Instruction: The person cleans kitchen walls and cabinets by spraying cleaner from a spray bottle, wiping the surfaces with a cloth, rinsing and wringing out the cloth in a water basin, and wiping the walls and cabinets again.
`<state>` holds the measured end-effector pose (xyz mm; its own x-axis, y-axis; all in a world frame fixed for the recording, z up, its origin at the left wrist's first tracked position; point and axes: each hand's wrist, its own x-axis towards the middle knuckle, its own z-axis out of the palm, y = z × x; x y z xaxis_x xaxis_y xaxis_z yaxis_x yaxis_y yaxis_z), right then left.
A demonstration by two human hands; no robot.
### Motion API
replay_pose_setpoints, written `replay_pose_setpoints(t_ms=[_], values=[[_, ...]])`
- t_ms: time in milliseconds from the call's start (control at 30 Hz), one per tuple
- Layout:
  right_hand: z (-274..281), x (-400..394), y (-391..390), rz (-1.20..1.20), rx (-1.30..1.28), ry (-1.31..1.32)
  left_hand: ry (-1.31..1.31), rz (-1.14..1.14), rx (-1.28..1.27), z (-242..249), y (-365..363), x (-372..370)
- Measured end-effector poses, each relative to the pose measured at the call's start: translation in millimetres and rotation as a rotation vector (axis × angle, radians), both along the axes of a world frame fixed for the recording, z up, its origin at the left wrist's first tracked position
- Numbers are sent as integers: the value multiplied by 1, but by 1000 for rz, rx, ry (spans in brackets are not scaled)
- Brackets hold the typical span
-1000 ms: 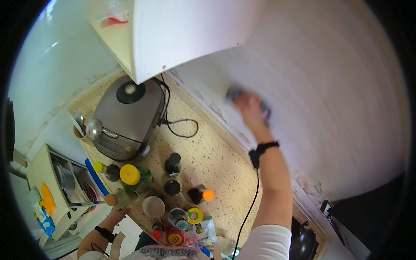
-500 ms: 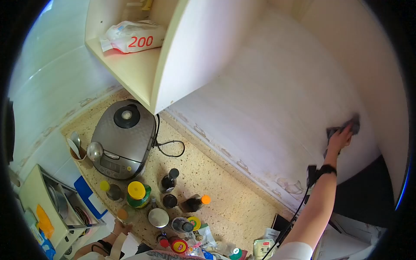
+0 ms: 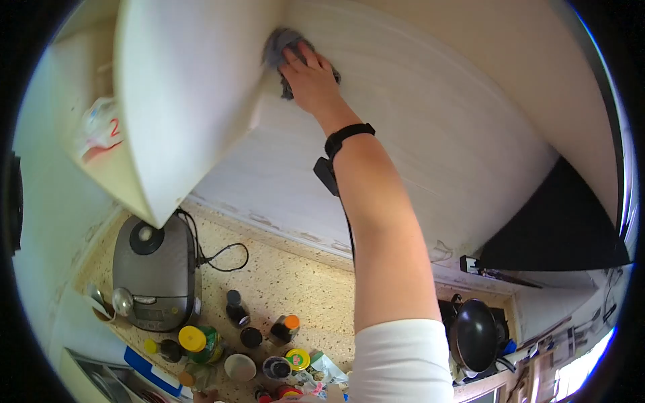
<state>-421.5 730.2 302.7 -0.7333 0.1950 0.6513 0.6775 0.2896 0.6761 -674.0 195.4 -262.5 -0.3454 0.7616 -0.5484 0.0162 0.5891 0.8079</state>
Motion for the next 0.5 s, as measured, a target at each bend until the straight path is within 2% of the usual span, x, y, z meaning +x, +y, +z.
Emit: replay_pose_setpoints(t_ms=[33,133,267,333,367,400,500], values=[[3,24,-6,-33,-2,-33,-14,-3,-23,0,1,-1],[25,131,-36,-100,121,126,-64,-21,-98,-1,6,-6],[45,334,-90,-272,316,420,-134,-48,-185,-14,11,-16],[36,451,-109,-398,450,587,-155,-53,-218,-18,11,-21],[28,491,-119,-484,422,874,-166,-56,-231,-21,9,-23],[25,509,-126,-562,381,1155,-177,-57,-244,-23,7,-25],[37,490,-125,-374,266,1317,-205,-67,-280,-33,-1,-30]])
